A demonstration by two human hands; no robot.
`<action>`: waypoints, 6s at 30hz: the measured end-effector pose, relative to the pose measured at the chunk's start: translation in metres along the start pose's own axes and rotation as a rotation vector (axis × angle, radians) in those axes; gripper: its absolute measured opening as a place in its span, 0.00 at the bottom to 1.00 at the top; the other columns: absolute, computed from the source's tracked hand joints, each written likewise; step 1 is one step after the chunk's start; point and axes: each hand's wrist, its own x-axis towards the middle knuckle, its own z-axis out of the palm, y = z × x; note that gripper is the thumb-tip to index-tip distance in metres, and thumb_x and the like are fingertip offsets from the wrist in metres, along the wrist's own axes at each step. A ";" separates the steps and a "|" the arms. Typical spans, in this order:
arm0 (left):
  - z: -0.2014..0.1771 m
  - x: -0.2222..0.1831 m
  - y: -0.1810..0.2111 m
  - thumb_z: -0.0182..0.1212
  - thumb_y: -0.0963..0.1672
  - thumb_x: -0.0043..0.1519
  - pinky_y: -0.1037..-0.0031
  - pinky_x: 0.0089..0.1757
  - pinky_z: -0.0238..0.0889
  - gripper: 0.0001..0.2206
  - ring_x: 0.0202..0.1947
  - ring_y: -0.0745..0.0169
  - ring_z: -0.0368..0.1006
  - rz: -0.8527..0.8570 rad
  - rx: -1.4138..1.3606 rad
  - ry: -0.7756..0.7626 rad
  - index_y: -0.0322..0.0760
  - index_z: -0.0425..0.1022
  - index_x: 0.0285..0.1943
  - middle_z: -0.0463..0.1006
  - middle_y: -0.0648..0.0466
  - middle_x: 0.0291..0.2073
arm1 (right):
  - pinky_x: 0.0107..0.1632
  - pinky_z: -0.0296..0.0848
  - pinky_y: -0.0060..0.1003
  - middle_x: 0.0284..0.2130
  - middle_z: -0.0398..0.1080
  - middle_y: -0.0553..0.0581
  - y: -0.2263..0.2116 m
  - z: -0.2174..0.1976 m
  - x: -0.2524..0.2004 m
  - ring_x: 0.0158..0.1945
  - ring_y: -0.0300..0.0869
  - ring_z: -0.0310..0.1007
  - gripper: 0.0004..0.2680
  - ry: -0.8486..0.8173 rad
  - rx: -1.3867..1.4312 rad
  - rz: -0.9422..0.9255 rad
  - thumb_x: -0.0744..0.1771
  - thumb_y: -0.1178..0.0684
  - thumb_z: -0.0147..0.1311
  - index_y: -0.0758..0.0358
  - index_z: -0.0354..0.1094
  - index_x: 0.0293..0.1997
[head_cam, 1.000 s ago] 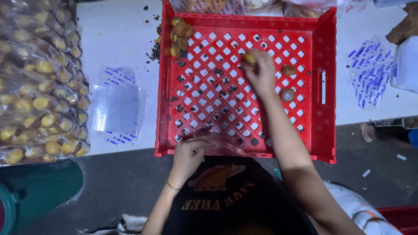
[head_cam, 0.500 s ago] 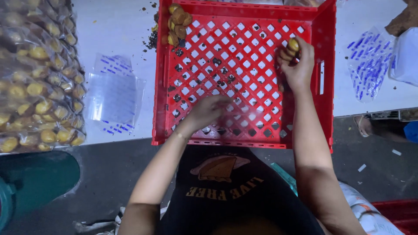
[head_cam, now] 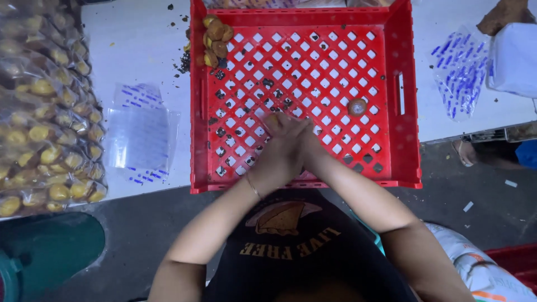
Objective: The person repeatedly picks small round fruits from a red crate, places them into clear plastic bags, and sets the filled bags on a table. The process continues until the crate is nearly empty.
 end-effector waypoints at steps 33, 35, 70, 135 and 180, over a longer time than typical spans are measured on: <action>-0.217 -0.139 -0.114 0.51 0.34 0.51 0.70 0.33 0.71 0.33 0.25 0.57 0.78 -0.027 -0.616 0.132 0.33 0.65 0.71 0.68 0.42 0.64 | 0.52 0.73 0.56 0.46 0.65 0.67 -0.009 0.096 0.265 0.51 0.66 0.70 0.19 0.583 0.467 -0.202 0.60 0.65 0.65 0.62 0.70 0.56; -0.222 -0.142 -0.134 0.52 0.35 0.52 0.69 0.34 0.71 0.30 0.25 0.59 0.77 -0.006 -0.584 0.158 0.27 0.65 0.69 0.69 0.38 0.62 | 0.52 0.71 0.52 0.40 0.71 0.64 0.003 0.139 0.282 0.48 0.60 0.73 0.10 0.660 0.601 -0.076 0.63 0.62 0.65 0.63 0.77 0.49; -0.327 -0.253 -0.402 0.69 0.45 0.62 0.73 0.41 0.69 0.06 0.39 0.64 0.78 -0.229 -0.238 0.522 0.42 0.83 0.46 0.83 0.55 0.40 | 0.62 0.77 0.47 0.44 0.77 0.67 -0.213 -0.089 0.122 0.50 0.52 0.79 0.03 0.366 0.509 -0.565 0.71 0.66 0.56 0.72 0.75 0.47; -0.023 -0.038 -0.079 0.57 0.48 0.66 0.60 0.35 0.68 0.14 0.27 0.44 0.76 0.400 -0.612 0.214 0.43 0.74 0.28 0.77 0.53 0.18 | 0.43 0.75 0.54 0.30 0.76 0.66 0.083 -0.017 -0.030 0.38 0.58 0.79 0.10 -0.185 0.998 -0.094 0.70 0.52 0.50 0.67 0.76 0.38; 0.005 -0.085 -0.108 0.57 0.35 0.57 0.65 0.42 0.74 0.14 0.42 0.48 0.80 -0.028 -0.268 0.510 0.41 0.85 0.45 0.85 0.54 0.41 | 0.44 0.77 0.36 0.51 0.66 0.62 0.207 0.039 -0.073 0.45 0.50 0.74 0.19 0.885 0.793 0.507 0.65 0.57 0.74 0.61 0.59 0.52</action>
